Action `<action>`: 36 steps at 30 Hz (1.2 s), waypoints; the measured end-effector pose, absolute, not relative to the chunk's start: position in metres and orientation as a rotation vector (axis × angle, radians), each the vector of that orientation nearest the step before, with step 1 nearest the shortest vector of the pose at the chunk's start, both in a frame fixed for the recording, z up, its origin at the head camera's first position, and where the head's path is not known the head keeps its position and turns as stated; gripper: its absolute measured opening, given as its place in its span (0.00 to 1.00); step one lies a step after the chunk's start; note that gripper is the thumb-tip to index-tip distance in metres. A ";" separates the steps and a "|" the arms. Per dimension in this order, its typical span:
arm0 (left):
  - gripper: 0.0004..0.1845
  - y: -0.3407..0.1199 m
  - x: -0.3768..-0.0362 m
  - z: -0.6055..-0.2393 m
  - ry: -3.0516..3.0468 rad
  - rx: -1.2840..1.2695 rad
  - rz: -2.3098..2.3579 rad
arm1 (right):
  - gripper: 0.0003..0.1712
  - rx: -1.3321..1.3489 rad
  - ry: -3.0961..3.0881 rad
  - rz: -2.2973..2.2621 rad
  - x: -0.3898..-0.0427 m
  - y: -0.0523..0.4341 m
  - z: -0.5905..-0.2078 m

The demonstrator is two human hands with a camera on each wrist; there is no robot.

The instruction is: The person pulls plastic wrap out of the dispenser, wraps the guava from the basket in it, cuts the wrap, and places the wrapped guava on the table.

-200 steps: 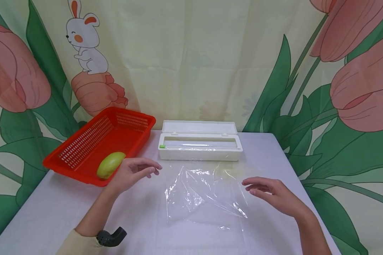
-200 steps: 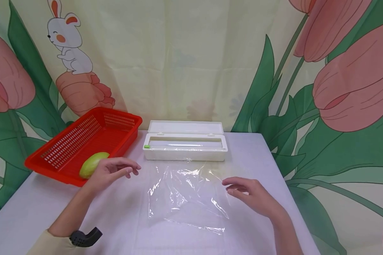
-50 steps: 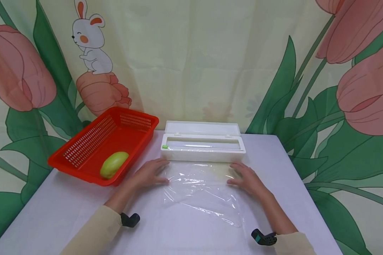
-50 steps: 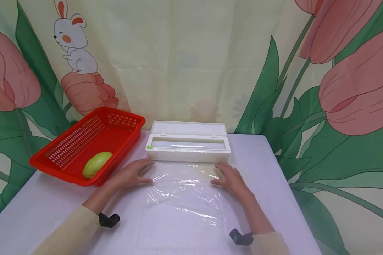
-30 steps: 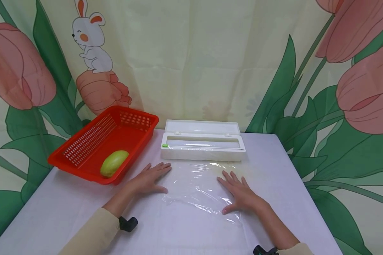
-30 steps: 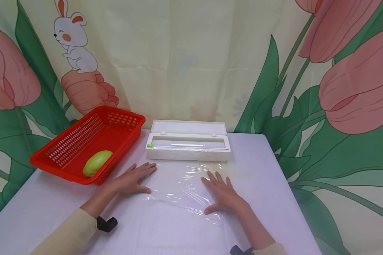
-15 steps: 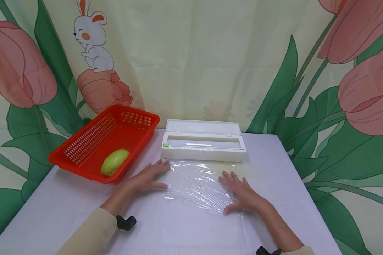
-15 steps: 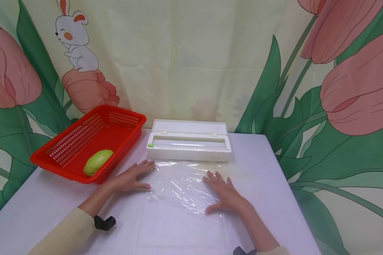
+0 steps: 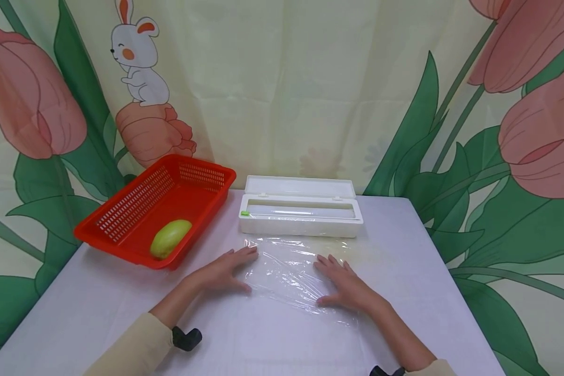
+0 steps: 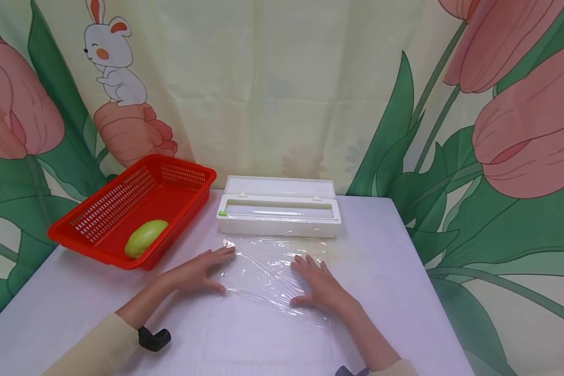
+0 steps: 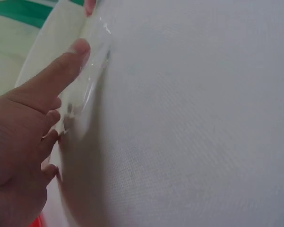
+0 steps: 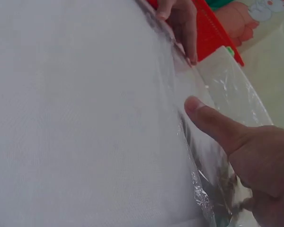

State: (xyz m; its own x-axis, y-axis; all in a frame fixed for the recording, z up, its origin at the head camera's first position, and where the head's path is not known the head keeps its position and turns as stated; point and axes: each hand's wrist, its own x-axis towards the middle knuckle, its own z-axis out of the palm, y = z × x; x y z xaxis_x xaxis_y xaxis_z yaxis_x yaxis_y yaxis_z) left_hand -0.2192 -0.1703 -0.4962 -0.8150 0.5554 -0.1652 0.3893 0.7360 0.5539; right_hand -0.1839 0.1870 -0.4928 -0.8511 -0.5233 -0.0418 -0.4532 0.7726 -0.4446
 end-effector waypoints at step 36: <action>0.55 -0.163 -0.207 -0.498 2.736 0.891 0.498 | 0.63 -0.808 2.784 -0.506 -0.175 0.208 -0.491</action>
